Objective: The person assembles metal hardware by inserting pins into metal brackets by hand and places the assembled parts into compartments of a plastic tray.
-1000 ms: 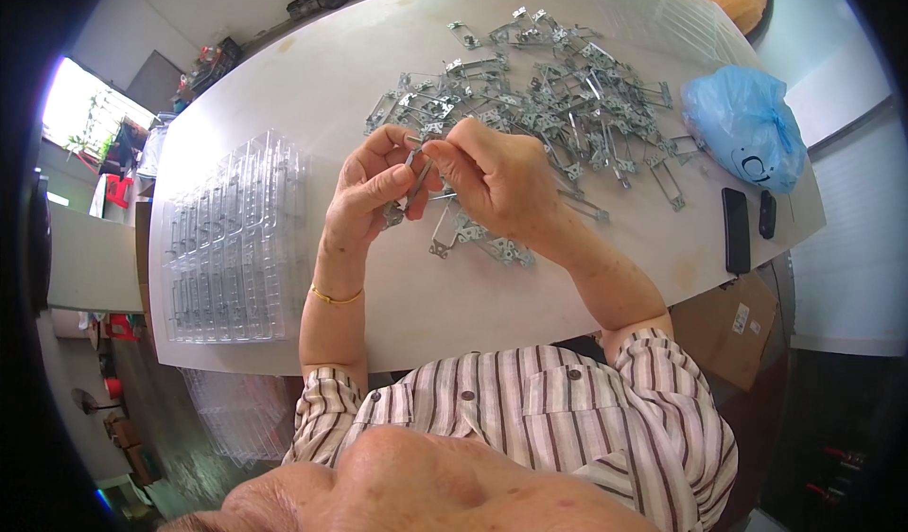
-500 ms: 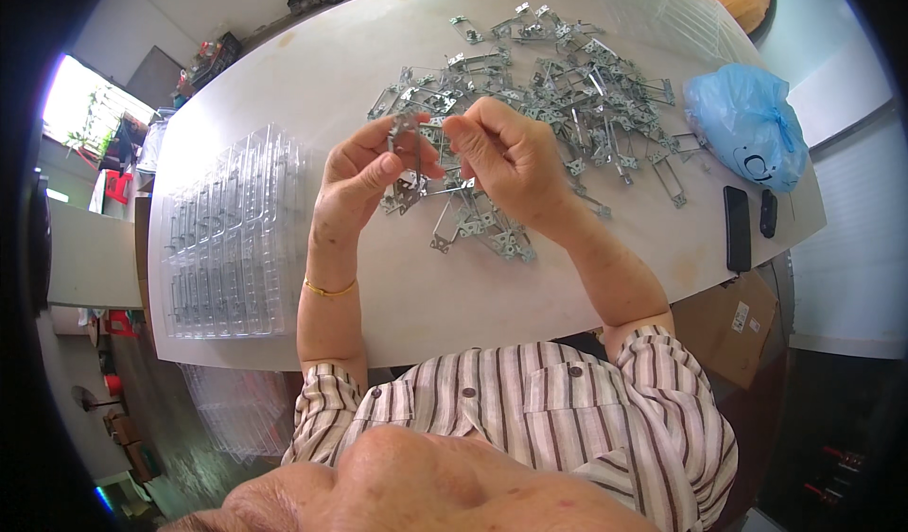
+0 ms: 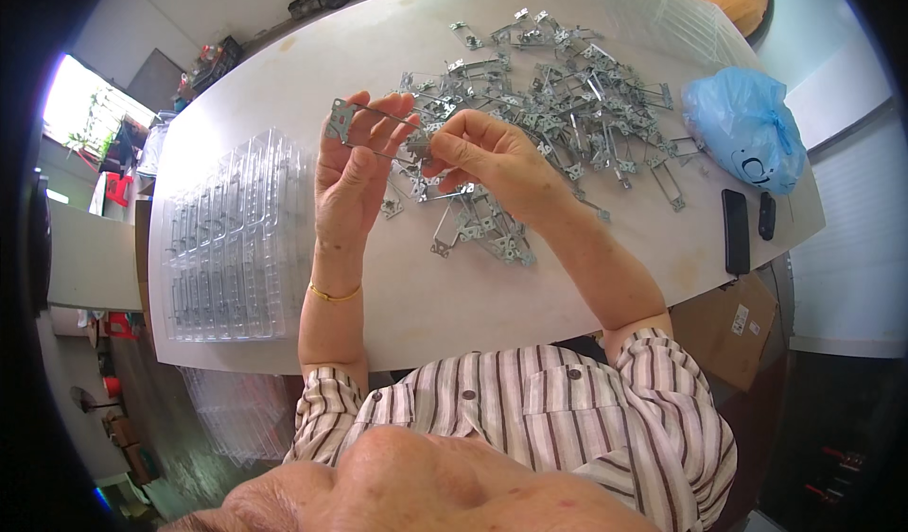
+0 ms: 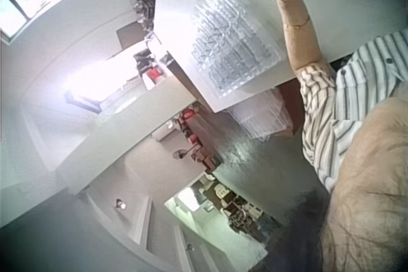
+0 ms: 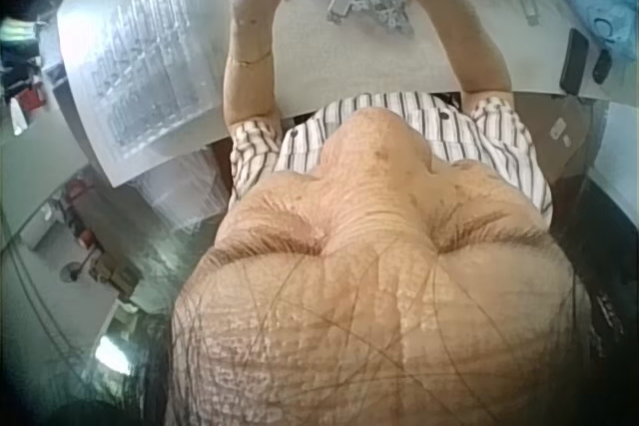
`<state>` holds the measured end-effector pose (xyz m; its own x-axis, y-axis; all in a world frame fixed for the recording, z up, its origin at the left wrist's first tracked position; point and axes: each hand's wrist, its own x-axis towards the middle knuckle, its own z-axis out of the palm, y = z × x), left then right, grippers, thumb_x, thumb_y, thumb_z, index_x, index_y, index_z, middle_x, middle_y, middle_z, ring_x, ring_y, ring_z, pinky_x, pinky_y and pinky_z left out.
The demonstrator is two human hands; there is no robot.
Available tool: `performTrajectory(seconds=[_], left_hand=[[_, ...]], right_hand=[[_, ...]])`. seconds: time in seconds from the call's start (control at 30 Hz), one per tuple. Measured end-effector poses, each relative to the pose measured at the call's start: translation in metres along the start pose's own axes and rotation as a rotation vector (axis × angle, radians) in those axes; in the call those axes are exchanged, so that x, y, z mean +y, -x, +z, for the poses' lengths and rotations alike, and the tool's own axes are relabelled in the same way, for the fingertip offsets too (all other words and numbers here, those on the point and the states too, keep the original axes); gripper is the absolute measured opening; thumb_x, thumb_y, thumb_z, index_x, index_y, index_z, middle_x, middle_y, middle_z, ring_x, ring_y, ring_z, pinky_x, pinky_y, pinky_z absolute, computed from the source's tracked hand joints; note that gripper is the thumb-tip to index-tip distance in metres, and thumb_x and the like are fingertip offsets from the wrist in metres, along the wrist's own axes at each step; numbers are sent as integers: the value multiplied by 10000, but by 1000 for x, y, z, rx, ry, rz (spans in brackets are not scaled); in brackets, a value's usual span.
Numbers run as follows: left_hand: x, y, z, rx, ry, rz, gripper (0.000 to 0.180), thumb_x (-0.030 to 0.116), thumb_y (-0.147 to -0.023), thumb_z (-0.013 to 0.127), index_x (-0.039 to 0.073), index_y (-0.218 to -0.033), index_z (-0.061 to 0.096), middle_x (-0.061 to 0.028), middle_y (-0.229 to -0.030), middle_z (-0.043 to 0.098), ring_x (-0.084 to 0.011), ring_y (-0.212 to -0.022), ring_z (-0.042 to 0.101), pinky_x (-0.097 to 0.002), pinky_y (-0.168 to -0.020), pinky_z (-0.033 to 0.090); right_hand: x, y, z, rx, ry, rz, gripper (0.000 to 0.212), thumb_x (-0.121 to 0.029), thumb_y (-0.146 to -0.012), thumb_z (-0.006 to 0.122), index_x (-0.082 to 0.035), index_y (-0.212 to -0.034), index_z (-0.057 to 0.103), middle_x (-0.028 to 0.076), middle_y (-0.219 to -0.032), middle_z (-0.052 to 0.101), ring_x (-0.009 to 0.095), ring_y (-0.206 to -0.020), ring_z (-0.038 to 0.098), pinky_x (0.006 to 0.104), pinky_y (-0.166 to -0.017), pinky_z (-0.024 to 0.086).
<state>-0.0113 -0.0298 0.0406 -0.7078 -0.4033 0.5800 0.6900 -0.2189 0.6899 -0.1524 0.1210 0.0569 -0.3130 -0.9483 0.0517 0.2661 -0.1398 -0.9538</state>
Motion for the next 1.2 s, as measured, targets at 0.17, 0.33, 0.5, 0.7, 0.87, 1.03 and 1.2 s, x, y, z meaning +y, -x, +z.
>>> performTrajectory(seconds=[0.17,0.33,0.5,0.7,0.87,1.03,1.2], left_hand=[[-4,1,-1,-37,-58,-43,499,149,-989,622,104,-1455,449,-182,-1441,543,-319,-1406,452,-520,-1159,361],[1,-1,4,-59,-22,-74,482,115,-977,630,36,-1422,461,-191,-1416,552,-319,-1366,496,-480,-1134,413],[9,-2,1,-47,111,-205,433,251,-1023,543,-11,-1365,492,-222,-1357,583,-356,-1268,580,-463,-1074,470],[15,0,9,4,-80,-521,400,344,-1058,503,-21,-1205,576,-213,-1070,710,-311,-941,729,-387,-843,574],[14,2,10,-61,-132,-641,366,345,-1071,497,-1,-1069,618,-179,-957,724,-171,-663,677,-275,-563,522],[16,1,11,7,-148,-583,338,313,-1077,484,12,-997,615,-143,-905,710,-145,-614,644,-242,-502,485],[16,0,14,54,-147,-562,325,292,-1078,480,12,-974,608,-144,-911,703,-144,-618,644,-254,-495,508]], right_hand=[[-2,0,-6,32,-10,-116,176,-213,-1032,605,-50,-1081,645,51,-962,692,151,-898,697,275,-726,569],[-5,-1,-12,143,172,-368,119,-153,-996,660,-42,-998,618,38,-957,651,101,-814,650,262,-709,576],[-16,4,-15,111,423,-490,111,-90,-963,687,-38,-935,593,36,-945,641,98,-809,614,257,-697,537],[-23,6,-17,-42,738,-605,88,-68,-959,679,-21,-935,609,85,-998,634,114,-837,603,240,-726,505],[-23,6,-12,-26,754,-616,143,-74,-913,724,-39,-881,590,62,-913,648,195,-822,624,309,-736,508],[-24,4,-9,196,821,-766,95,-47,-907,719,-36,-916,625,55,-915,657,159,-810,622,287,-735,512],[-24,8,-8,267,829,-724,74,-30,-910,702,-37,-922,630,46,-919,660,143,-800,622,275,-710,518]])
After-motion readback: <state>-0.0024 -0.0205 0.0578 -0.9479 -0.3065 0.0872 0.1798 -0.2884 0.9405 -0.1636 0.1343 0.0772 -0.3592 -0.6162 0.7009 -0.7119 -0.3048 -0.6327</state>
